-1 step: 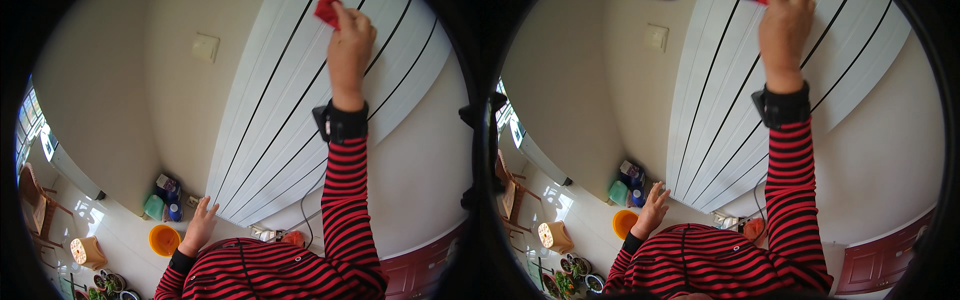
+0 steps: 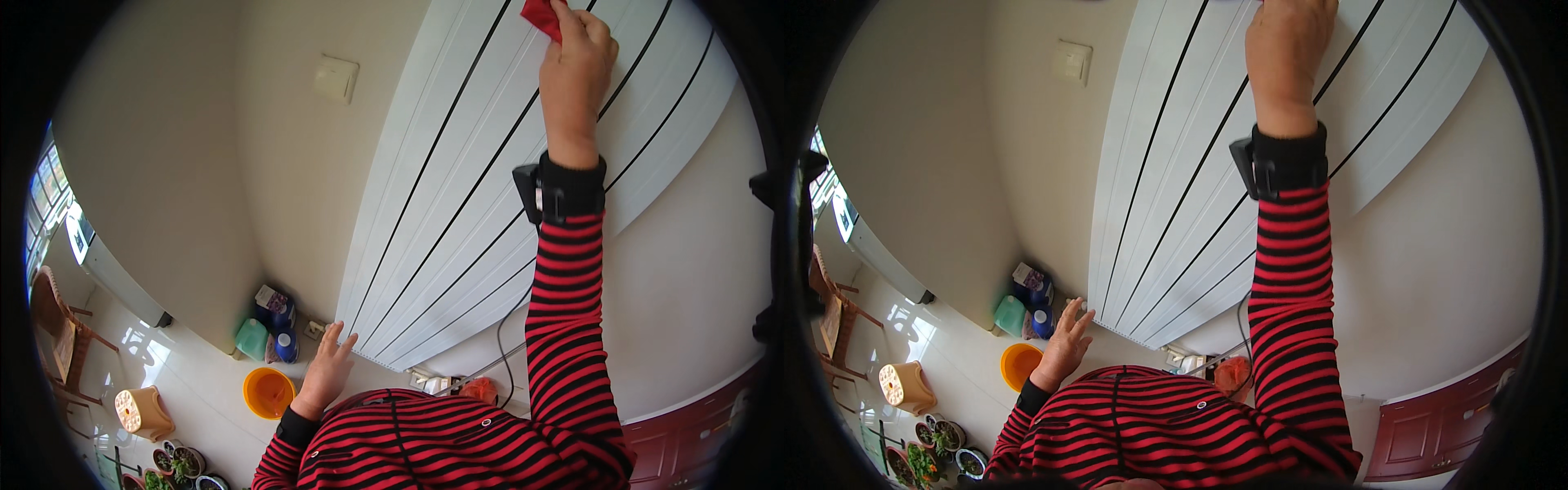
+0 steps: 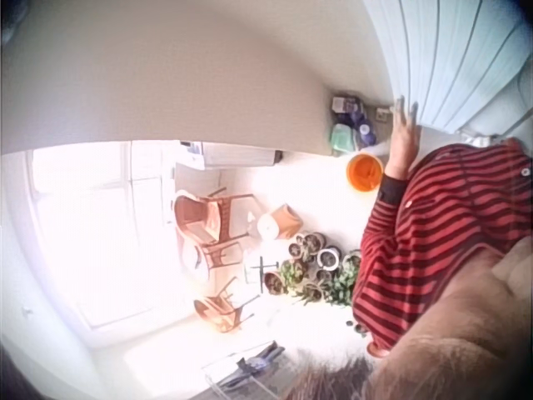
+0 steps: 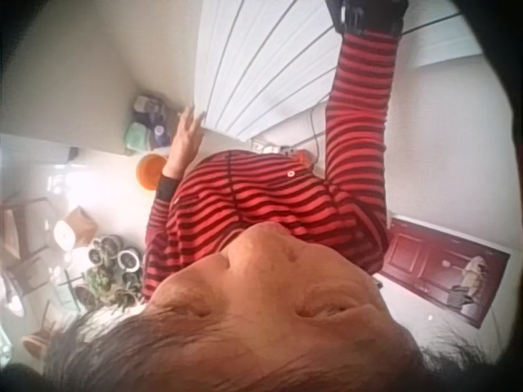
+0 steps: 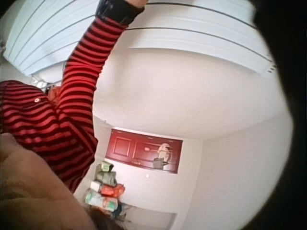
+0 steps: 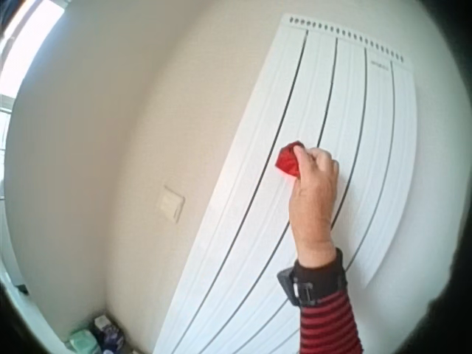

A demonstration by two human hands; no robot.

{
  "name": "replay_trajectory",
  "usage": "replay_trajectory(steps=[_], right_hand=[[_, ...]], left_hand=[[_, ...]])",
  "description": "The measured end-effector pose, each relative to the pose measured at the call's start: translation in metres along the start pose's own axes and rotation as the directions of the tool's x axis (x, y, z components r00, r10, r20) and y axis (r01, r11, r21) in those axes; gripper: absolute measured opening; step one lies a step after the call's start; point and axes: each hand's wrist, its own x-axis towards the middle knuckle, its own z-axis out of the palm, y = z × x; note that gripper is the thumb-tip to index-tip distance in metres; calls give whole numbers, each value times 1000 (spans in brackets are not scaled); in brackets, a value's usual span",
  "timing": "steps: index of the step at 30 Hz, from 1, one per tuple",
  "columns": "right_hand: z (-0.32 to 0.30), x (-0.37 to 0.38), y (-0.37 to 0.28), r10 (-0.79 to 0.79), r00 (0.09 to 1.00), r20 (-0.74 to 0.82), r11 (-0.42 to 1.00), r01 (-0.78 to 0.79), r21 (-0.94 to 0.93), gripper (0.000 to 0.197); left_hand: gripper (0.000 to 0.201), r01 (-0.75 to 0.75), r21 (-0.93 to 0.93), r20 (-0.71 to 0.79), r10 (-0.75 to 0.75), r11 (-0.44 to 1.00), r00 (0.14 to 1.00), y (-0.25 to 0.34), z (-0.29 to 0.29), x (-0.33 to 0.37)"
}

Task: The person wipes a white radiator with a red cloth, then moves to a top-loading washing machine. They wipe the exterior, open the lid, wipe the lid interior, close it, and continue wiping the machine's top and sides.

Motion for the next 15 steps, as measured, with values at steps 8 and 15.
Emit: replay_trajectory(steps=[8, 15], right_hand=[[40, -83, -86, -158, 970, 184, 971, 120, 205, 27], [-14, -257, -173, -397, 666, 631, 865, 41, 501, 24]], left_hand=[[66, -57, 32, 62, 55, 998, 997, 1, 2, 0], [65, -8, -91, 30, 11, 996, 999, 4, -17, -13]])
